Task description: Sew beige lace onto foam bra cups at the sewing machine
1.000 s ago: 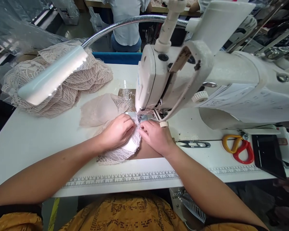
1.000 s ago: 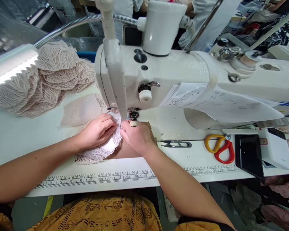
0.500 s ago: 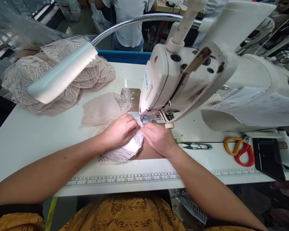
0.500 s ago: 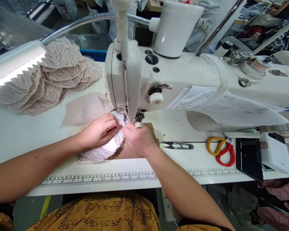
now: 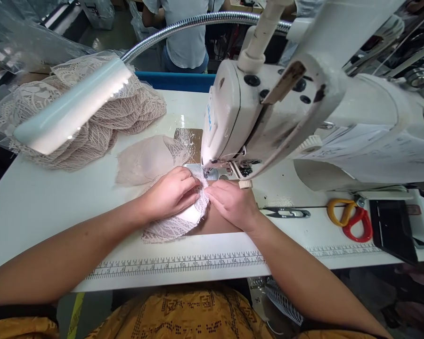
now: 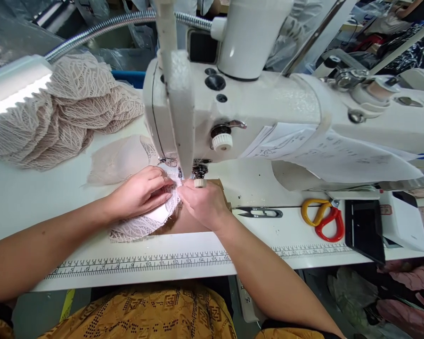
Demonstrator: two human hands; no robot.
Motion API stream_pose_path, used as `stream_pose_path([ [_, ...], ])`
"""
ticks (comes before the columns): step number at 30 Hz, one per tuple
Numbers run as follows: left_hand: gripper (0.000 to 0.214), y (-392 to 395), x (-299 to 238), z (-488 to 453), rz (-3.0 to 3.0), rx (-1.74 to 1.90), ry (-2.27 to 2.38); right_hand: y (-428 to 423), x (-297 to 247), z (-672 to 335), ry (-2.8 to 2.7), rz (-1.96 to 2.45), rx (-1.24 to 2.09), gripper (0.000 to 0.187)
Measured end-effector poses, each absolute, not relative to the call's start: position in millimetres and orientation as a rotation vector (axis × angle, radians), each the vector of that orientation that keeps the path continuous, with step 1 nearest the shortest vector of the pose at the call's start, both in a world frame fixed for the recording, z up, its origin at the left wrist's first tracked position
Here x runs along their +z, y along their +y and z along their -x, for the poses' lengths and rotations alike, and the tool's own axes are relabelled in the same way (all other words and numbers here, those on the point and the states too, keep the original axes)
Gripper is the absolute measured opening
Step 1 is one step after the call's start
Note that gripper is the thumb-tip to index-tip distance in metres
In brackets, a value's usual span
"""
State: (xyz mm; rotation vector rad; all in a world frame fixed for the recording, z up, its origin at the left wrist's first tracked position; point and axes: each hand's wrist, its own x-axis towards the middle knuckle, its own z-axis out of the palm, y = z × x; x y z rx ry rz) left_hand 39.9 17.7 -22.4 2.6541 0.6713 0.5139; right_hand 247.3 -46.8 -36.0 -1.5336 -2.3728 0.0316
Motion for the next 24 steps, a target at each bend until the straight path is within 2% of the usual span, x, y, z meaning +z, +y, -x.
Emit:
stream_pose_path([
  [14,0.027,18.6,-25.4,-46.6,-2.770,0.613,0.691,-47.7,-34.1,-246.7,-2.328,1.518,0.012,0.029],
  [24,0.025,19.5,-25.9,-45.4,-2.802,0.670,0.589,-45.1,-35.2,-248.1,-2.420,1.390,-0.178,0.028],
])
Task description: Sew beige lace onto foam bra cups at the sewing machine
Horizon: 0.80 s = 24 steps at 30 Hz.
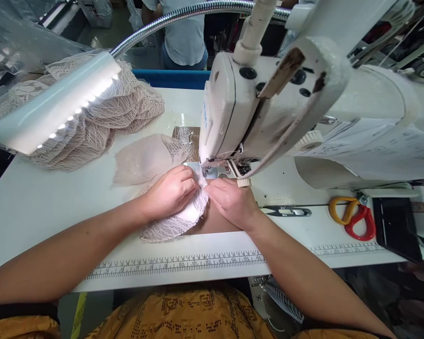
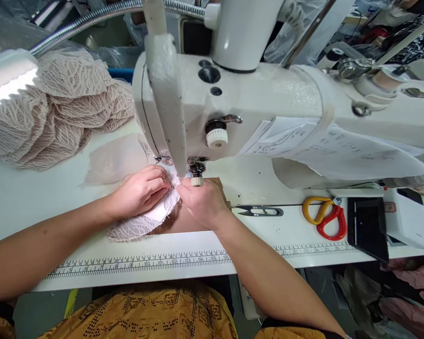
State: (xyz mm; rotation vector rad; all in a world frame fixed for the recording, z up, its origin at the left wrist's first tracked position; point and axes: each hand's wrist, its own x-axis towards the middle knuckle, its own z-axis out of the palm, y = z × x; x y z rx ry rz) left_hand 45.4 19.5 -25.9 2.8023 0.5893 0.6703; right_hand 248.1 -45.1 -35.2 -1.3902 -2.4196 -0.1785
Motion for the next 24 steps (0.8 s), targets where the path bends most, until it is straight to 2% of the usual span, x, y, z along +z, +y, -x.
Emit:
stream_pose_path([
  [13,0.025,19.2,-27.4,-44.6,-2.823,0.686,0.583,-56.9,-26.0,-245.1,-2.389,1.483,-0.033,0.022],
  [24,0.026,33.7,-30.8,-44.0,-2.811,0.721,0.651,-50.9,-22.0,-237.5,-2.361,1.725,0.015,0.032],
])
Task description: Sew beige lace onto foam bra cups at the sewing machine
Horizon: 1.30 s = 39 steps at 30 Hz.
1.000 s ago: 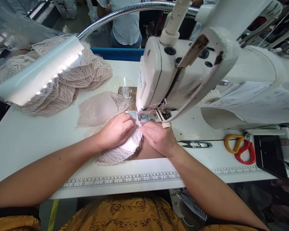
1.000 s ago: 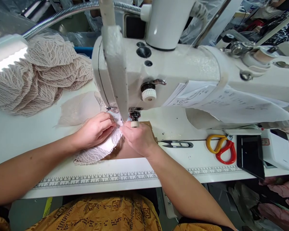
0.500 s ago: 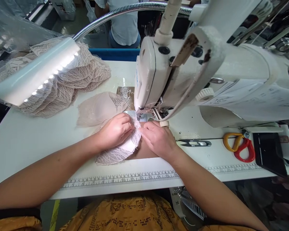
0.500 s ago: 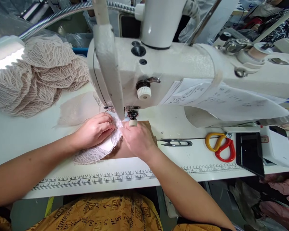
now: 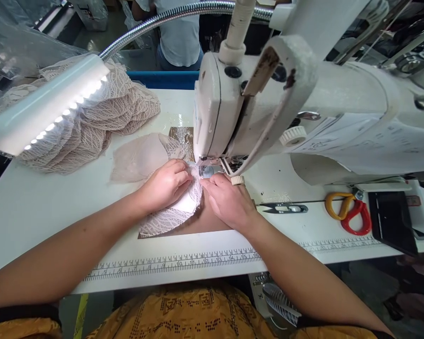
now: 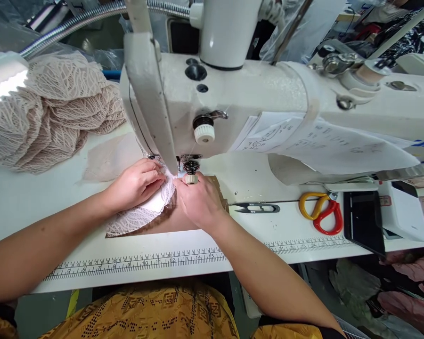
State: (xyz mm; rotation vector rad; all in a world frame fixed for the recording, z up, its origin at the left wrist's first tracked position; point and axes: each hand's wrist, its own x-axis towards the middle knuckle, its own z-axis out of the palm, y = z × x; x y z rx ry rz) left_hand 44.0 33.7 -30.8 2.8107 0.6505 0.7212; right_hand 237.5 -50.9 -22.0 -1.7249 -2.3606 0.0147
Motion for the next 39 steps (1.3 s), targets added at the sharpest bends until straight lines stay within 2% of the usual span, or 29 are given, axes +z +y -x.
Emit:
stream_pose_path([
  [8,0.023,21.4,-16.6,-46.3,-2.913,0.616,0.572,-49.2,-28.0,-243.1,-2.320,1.738,0.031,0.038],
  [20,0.028,27.0,-10.0,-35.9,-2.964,0.414,0.445,-53.6,-23.0,-247.0,-2.246,1.556,0.192,0.035],
  [23,0.030,28.2,1.0,-29.5,-2.962,0.393,0.591,-57.6,-22.2,-243.9,-2.338,1.368,0.294,0.030],
  [25,0.033,29.3,9.2,-22.8,-2.929,0.360,0.868,-59.7,-21.7,-241.6,-2.399,1.280,0.343,0.029],
  [29,0.030,33.6,23.9,-9.1,-2.576,0.085,1.306,-61.9,-21.5,-239.2,-2.450,1.219,0.410,0.028],
  [32,0.028,37.3,29.6,-4.1,-2.237,0.034,1.237,-62.2,-21.4,-238.9,-2.462,1.202,0.431,0.029],
  [37,0.021,39.9,21.7,-7.8,-1.855,0.216,0.985,-62.1,-20.5,-238.4,-2.490,1.198,0.411,0.029],
  [39,0.025,39.3,15.4,-11.1,-1.792,0.253,0.978,-61.9,-20.2,-238.3,-2.497,1.195,0.403,0.029],
])
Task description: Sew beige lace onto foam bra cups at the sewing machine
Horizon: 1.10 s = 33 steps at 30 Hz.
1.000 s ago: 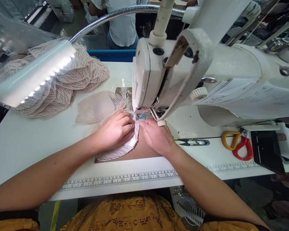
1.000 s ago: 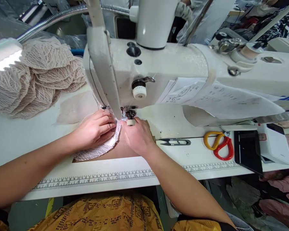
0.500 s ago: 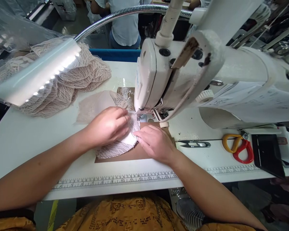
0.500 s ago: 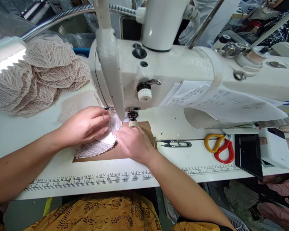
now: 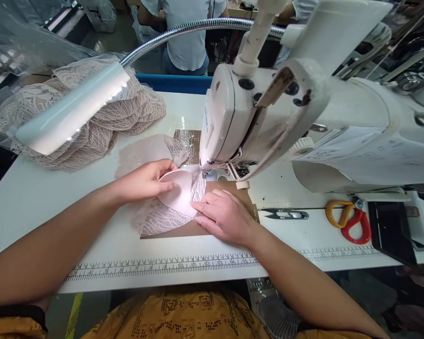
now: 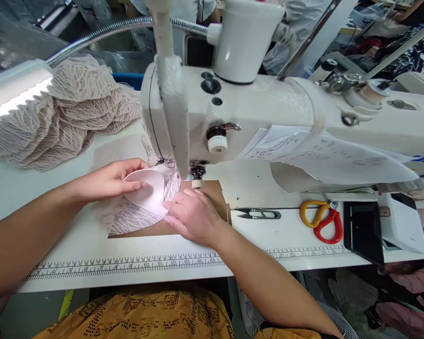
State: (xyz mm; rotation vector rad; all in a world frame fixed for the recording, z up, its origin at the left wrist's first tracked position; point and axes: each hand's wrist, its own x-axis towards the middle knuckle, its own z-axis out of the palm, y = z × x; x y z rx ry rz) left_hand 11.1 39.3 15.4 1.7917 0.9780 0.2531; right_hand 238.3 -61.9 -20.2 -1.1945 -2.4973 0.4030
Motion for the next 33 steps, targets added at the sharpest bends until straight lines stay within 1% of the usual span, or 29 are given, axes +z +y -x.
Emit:
stream_pose_path([
  [2,0.031,38.6,10.6,-13.6,-1.758,0.208,1.007,-61.8,-20.3,-238.8,-2.494,1.194,0.405,0.030],
  [7,0.020,37.9,10.6,-14.0,-1.784,0.098,1.076,-61.3,-21.8,-239.5,-2.445,1.219,0.402,0.037],
  [13,0.019,35.3,17.9,-17.9,-2.026,0.057,1.199,-61.3,-22.6,-234.5,-2.548,1.227,0.313,0.034],
  [17,0.028,31.2,22.3,-19.0,-2.275,-0.053,1.311,-61.6,-21.9,-232.8,-2.555,1.256,0.297,0.033],
  [19,0.028,28.8,23.2,-18.1,-2.498,0.014,1.352,-61.7,-21.3,-232.7,-2.559,1.265,0.308,0.032],
  [20,0.030,27.7,22.7,-17.9,-2.624,0.106,1.339,-61.8,-21.0,-232.7,-2.561,1.268,0.315,0.032],
  [22,0.038,25.9,19.0,-19.2,-2.854,0.338,1.181,-61.7,-20.3,-232.6,-2.561,1.268,0.316,0.032],
  [24,0.030,24.9,11.3,-22.9,-2.983,0.483,0.867,-61.6,-19.8,-232.3,-2.565,1.264,0.298,0.031],
  [25,0.026,24.6,6.3,-25.4,-3.008,0.490,0.713,-61.5,-19.6,-232.1,-2.569,1.263,0.288,0.031],
  [27,0.025,24.2,-4.5,-30.1,-3.021,0.426,0.513,-61.2,-19.5,-232.0,-2.574,1.265,0.283,0.030],
  [30,0.027,24.1,-17.8,-33.8,-3.014,0.339,0.435,-60.4,-20.7,-233.5,-2.569,1.240,0.303,0.029],
  [33,0.028,24.7,-23.7,-33.1,-3.012,0.354,0.410,-59.1,-23.6,-237.5,-2.496,1.225,0.313,0.026],
])
